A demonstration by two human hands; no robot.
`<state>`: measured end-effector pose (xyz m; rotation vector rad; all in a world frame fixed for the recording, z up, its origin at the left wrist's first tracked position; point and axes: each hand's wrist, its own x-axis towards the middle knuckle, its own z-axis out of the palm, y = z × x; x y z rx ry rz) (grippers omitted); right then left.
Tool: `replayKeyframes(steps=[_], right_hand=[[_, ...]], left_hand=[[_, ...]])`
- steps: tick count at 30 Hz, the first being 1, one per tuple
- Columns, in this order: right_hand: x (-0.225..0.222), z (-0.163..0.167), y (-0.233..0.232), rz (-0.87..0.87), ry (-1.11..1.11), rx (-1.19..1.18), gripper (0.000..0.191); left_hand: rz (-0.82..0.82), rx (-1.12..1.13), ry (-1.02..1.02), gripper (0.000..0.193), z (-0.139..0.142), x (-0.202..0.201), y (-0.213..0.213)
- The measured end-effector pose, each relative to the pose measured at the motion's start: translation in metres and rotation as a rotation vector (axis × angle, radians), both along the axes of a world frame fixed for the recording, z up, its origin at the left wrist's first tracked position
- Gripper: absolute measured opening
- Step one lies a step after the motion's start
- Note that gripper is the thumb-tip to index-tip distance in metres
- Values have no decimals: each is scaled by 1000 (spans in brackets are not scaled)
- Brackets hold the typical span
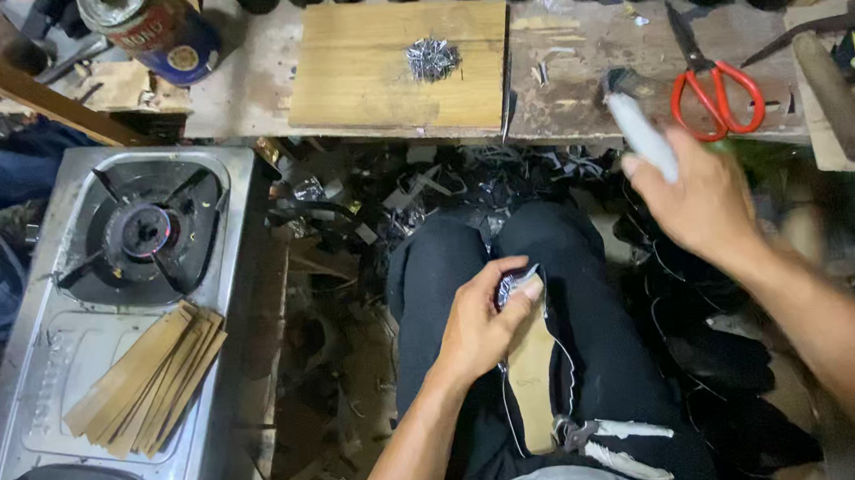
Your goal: The person uses a hammer and a curved metal tool to repeatedly tap and press the sole of a black shoe held on their lap. They rotate the shoe to work along the edges and heel, occasionally adjusting the tool and repositioning the shoe.
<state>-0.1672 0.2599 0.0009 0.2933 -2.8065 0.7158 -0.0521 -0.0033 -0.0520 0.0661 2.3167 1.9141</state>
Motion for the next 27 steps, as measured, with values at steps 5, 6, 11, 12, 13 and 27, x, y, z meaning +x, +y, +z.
replayKeyframes(steps=[5, 6, 11, 12, 13, 27], right_hand=[[-59, 0, 12, -8, 128, 404, 55], [-63, 4, 12, -22, 100, 456, 56], [-23, 7, 3, 146, 298, 412, 44], [0, 6, -2, 193, 245, 345, 43], [29, 2, -8, 315, 212, 138, 34], [190, -92, 26, 274, -1303, -1382, 32]], left_hand=[[-6, -375, 208, 40, 44, -5, -13], [-10, -417, 236, 38, 49, -6, -15], [25, -457, 224, 32, 51, -7, -20], [35, -460, 215, 32, 48, -7, -22], [55, -450, 210, 32, 43, -6, -24], [-61, 700, -273, 78, -8, 23, -12]])
